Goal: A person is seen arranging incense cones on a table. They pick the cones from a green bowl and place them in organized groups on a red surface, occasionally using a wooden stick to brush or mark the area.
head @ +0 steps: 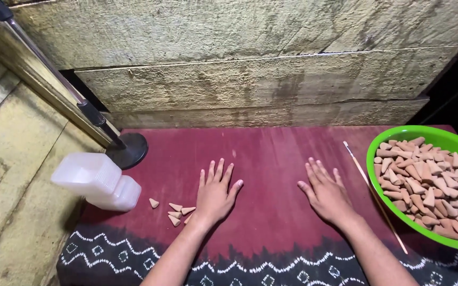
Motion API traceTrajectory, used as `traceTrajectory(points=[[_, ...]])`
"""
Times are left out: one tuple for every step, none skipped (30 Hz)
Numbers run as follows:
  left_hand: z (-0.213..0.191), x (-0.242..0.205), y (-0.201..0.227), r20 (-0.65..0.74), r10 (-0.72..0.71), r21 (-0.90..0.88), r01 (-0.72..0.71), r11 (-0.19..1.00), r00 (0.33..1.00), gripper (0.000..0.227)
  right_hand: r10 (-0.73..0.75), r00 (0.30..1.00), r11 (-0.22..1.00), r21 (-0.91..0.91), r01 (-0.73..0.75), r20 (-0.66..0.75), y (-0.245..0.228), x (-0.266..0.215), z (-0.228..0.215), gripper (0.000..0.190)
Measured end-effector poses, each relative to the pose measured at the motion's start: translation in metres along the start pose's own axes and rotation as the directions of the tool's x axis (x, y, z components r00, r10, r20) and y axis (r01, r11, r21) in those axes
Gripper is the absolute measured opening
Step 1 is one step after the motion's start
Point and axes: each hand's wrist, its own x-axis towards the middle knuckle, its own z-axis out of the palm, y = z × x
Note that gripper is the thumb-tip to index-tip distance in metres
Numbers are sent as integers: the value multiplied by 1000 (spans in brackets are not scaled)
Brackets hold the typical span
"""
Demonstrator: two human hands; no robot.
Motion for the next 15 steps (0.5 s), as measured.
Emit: traceTrajectory(points=[[1, 1, -2, -1, -1, 0, 1, 1000, 1000, 65, -1, 1000, 1000, 0, 1, -1, 3, 1, 2, 67], [2, 1, -3, -15, -9, -3, 9, 1000, 1000, 65, 34, 999, 999, -10, -35, -22, 7, 2, 5, 68], [4, 0, -4, -28, -18, -6, 18, 1000, 999, 65, 70, 997, 997, -19, -71, -43, 11, 2, 7, 68], [3, -1, -4, -28, -19, -8, 19, 1000, 999, 65, 69, 997, 997, -20, -70, -42, 14, 2, 12, 68], [3, -2, -4, -30, -25, -8, 25, 1000, 999, 65, 107, 992, 993, -52, -110, -62, 17, 3, 16, 70], [2, -1, -3, -37, -28, -7, 28, 1000, 999, 65, 144, 986, 985, -82, -151, -87, 21, 5, 20, 72], [2, -1, -2, -40, -27, -7, 27, 1000, 999, 65, 144, 985, 985, -83, -151, -90, 19, 4, 18, 72], [3, -1, -1, -45, -36, 8, 36, 999, 998, 66, 90, 986, 993, -68, -100, -141, 17, 2, 17, 71], [3, -1, -1, -50, -44, 22, 45, 999, 998, 67, 37, 981, 997, -55, -48, -191, 15, 1, 16, 69], [-3, -3, 5, -48, -45, 22, 46, 999, 998, 67, 37, 981, 997, -54, -48, -189, 5, -1, 8, 69], [-10, -4, 10, -29, 45, 9, -45, 999, 999, 65, -107, 983, 994, -11, 106, -151, -4, -2, 0, 67], [-15, -6, 15, -9, 135, -9, -135, 991, 991, 63, -250, 961, 966, 38, 255, -115, -14, -5, -7, 65], [-15, -7, 18, -3, 133, -12, -133, 991, 991, 63, -248, 963, 966, 41, 254, -109, -20, -8, -14, 65], [-14, -9, 21, 48, 183, -9, -183, 983, 982, 63, -321, 947, 947, 28, 321, -24, -27, -12, -21, 63], [-13, -11, 24, 100, 233, -10, -233, 972, 967, 62, -389, 919, 921, 21, 389, 62, -35, -15, -26, 62]])
